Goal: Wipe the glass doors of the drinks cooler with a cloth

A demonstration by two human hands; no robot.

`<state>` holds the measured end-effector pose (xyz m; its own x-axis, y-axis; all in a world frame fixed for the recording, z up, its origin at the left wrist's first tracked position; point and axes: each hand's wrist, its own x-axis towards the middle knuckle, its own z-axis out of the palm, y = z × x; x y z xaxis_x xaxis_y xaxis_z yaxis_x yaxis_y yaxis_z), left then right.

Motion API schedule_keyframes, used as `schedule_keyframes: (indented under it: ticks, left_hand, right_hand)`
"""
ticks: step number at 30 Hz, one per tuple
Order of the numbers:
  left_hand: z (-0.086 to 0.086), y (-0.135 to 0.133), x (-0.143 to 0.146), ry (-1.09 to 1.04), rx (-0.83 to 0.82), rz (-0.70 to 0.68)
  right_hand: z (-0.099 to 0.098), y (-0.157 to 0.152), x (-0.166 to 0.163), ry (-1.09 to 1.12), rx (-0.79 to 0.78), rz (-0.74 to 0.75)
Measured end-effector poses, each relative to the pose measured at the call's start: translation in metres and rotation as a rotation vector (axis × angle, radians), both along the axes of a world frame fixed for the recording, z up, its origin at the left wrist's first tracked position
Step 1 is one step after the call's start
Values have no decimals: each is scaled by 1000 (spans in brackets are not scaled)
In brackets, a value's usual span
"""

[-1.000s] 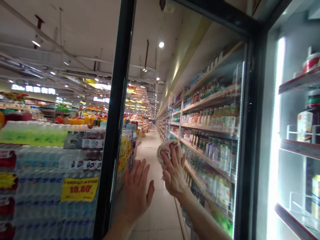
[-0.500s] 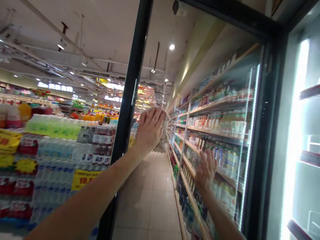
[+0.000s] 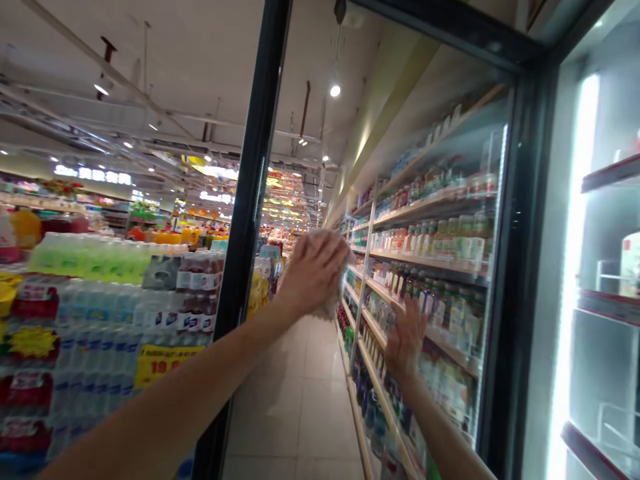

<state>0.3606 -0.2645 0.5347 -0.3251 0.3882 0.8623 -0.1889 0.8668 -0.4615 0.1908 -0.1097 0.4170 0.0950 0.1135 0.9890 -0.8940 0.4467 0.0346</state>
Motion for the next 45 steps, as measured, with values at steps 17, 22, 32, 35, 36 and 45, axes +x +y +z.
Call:
schedule_keyframes:
  ticks: [17, 22, 32, 35, 36, 45]
  left_hand:
    - [-50, 14, -16, -406, -577, -152]
    - [6, 4, 0, -315, -384, -21]
    - [-51, -7, 14, -376, -553, -36]
    - [-27, -21, 26, -312, -430, 32]
    - [-7, -26, 33, -204, -306, 91]
    - [-87, -9, 26, -367, -497, 45]
  right_hand:
    - [-1, 1, 2, -9, -25, 55]
    - [-3, 2, 0, 4, -31, 93]
    - [0, 4, 4, 24, -23, 98]
    - [0, 3, 3, 19, -27, 97]
    - [0, 2, 3, 17, -32, 94]
    - [1, 3, 5, 14, -28, 108]
